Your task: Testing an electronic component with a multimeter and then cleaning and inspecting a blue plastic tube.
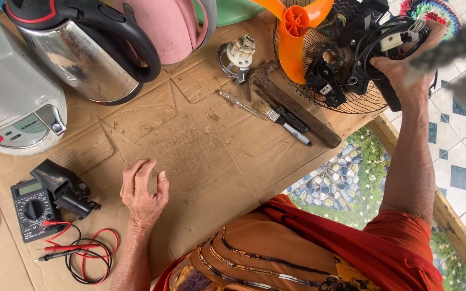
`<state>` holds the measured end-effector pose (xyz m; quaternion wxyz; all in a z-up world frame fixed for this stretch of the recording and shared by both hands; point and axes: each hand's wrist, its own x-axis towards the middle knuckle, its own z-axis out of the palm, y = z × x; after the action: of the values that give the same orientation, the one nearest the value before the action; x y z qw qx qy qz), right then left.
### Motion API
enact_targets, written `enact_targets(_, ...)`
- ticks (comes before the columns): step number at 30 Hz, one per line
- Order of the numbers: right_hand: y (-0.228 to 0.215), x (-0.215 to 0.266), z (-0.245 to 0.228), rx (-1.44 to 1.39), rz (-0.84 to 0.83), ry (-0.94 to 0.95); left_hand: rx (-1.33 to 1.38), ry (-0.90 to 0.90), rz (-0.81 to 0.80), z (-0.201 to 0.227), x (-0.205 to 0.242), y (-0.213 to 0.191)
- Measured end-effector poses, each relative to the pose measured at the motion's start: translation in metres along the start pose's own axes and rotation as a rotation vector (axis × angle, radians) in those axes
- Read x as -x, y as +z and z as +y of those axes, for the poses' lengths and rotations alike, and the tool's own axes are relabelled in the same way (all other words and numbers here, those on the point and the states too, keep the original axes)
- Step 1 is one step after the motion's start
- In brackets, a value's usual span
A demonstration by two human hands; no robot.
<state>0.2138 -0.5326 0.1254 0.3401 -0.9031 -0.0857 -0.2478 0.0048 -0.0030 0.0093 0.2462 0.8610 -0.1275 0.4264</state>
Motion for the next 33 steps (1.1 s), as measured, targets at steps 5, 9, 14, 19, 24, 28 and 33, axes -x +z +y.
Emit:
enact_targets(5,-0.001,-0.028,0.017,0.1,-0.085,0.313,0.038,0.005,-0.02,-0.002,0.0,0.002)
enact_targets(9,-0.016,-0.037,0.037,0.226,-0.132,0.609,0.069,-0.024,-0.079,-0.007,0.007,0.003)
enact_targets(14,-0.024,-0.037,0.064,0.153,-0.127,0.64,0.087,-0.024,-0.059,-0.021,0.026,0.017)
enact_targets(19,-0.006,-0.051,0.076,0.068,-0.133,0.654,0.091,-0.037,-0.08,-0.023,0.027,0.016)
enact_targets(24,0.008,-0.054,0.085,-0.039,-0.14,0.673,0.111,-0.056,-0.101,-0.024,0.026,0.017)
enact_targets(28,0.012,-0.057,0.101,-0.089,-0.13,0.703,0.136,-0.07,-0.129,-0.019,0.024,0.017)
enact_targets(33,0.008,-0.062,0.102,0.08,-0.222,0.714,0.112,-0.057,-0.203,-0.01,0.017,0.011)
